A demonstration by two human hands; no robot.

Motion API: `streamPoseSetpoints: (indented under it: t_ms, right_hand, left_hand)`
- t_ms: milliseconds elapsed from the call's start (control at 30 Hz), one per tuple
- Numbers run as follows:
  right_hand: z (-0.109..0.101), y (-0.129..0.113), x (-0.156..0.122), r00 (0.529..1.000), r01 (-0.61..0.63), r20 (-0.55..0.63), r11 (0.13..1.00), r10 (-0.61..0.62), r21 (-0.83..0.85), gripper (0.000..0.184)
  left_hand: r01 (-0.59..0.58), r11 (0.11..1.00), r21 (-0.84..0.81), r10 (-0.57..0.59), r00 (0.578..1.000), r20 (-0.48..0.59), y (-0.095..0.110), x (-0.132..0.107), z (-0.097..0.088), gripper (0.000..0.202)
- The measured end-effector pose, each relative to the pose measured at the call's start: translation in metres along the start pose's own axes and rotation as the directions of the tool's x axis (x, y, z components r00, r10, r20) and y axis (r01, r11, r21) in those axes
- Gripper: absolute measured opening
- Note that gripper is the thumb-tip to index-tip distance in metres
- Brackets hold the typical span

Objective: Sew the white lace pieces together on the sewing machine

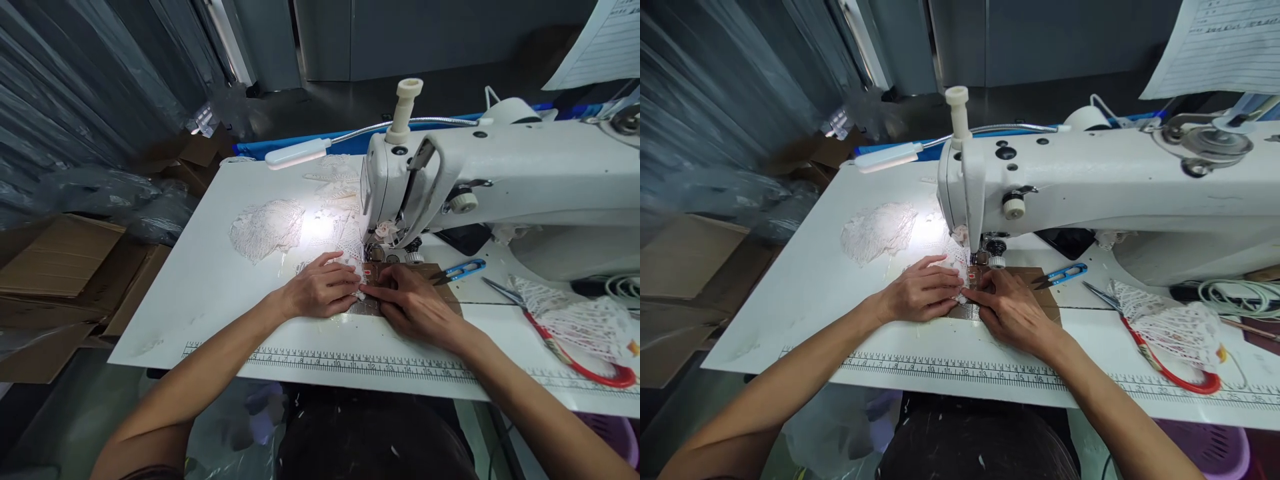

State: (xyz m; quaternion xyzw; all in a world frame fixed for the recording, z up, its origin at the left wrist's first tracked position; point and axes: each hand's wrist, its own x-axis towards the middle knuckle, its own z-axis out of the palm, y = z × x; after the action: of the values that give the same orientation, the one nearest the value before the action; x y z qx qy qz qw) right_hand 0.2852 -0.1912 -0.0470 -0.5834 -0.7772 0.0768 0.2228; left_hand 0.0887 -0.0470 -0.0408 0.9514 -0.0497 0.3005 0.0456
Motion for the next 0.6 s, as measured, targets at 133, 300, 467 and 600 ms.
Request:
streamPoseSetpoints:
  t_ms: [133, 300, 467, 600]
  right_hand:
    - [0.0009, -0.0010, -0.0006, 1.000, -0.014, -0.023, 1.000, 0.014, 0.006, 0.039]
    - [0.0006, -0.0016, -0.0013, 0.999, -0.018, -0.036, 1.000, 0.019, 0.022, 0.037]
    - [0.0004, -0.0022, -0.0011, 0.999, -0.024, -0.038, 0.999, 0.025, 0.030, 0.037]
    - [0.0008, -0.0024, -0.0004, 0.998, -0.023, -0.053, 0.999, 0.025, 0.035, 0.036]
  left_hand:
    - [0.084, 0.996, 0.013, -0.084, 0.996, -0.027, -0.0064, 0.0030, -0.0042, 0.031]
    - [0.109, 0.992, 0.055, -0.115, 0.986, 0.119, -0.0089, 0.0012, -0.0039, 0.045]
    - [0.121, 0.990, 0.078, -0.132, 0.981, 0.145, -0.0066, 0.0001, -0.0036, 0.039]
    - [0.106, 0.990, 0.097, -0.119, 0.984, 0.132, -0.0071, 0.0000, -0.0038, 0.036]
